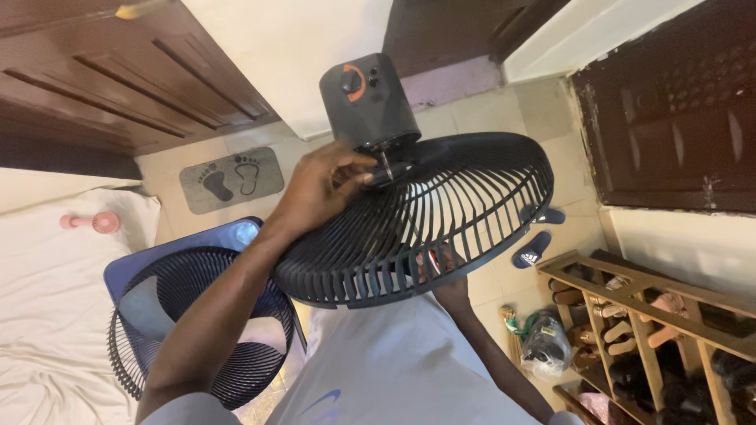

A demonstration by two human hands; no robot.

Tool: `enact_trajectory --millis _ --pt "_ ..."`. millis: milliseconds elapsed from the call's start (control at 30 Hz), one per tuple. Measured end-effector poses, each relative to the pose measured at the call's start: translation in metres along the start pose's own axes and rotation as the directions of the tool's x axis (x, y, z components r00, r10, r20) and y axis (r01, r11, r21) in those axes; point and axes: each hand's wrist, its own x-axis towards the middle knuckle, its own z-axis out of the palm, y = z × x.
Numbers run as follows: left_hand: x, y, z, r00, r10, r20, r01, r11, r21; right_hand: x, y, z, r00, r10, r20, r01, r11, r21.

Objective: The person uses a screwdriver to tighten screws on the front grill of a standing fan. They repeatedly rotate the grill and adjust the screwdriver to secure the fan components.

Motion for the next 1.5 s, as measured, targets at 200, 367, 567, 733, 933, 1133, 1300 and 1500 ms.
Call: enact_trajectory --millis 200,367,567,733,933,1133,1300,1500 --pt "0.019 0.008 -0.031 0.991 0.133 0.029 -0.137 0.968 0.211 0.003 -0.013 0.005 0.961 -0.275 0.022 0.271 0.924 -0.271" --pt "0.051 0.005 -0.031 0.967 0.2 0.155 -0.249 0.868 0.43 0.004 -0.048 0.02 0.985 0.17 -0.017 -0.171 0.981 -0.093" --pt "0.078 -0.022 -0.02 0.813 0.508 0.284 -0.574 0.619 0.536 0.011 -0.079 0.036 0.987 0.158 -0.022 -0.16 0.983 -0.091" --pt "0.086 -0.044 -0.018 0.822 0.458 0.337 -0.566 0.6 0.565 0.016 -0.093 0.04 0.979 0.203 -0.029 -0.205 0.975 -0.084" --pt "0.092 -0.041 -0.025 0.801 0.517 0.302 -0.596 0.643 0.481 0.019 -0.112 0.044 0.967 0.25 -0.055 -0.254 0.961 -0.109" --pt "0.1 -0.033 -0.036 0.76 0.521 0.39 -0.648 0.554 0.522 0.022 -0.119 0.052 0.973 0.224 -0.054 -0.229 0.964 -0.132" --pt "0.104 -0.036 -0.04 0.764 0.494 0.415 -0.645 0.568 0.511 0.028 -0.12 0.049 0.983 0.179 -0.035 -0.183 0.963 -0.197" --pt "0.104 -0.046 -0.046 0.797 0.426 0.427 -0.599 0.642 0.478 0.031 -0.127 0.054 0.989 0.143 -0.038 -0.148 0.97 -0.195"
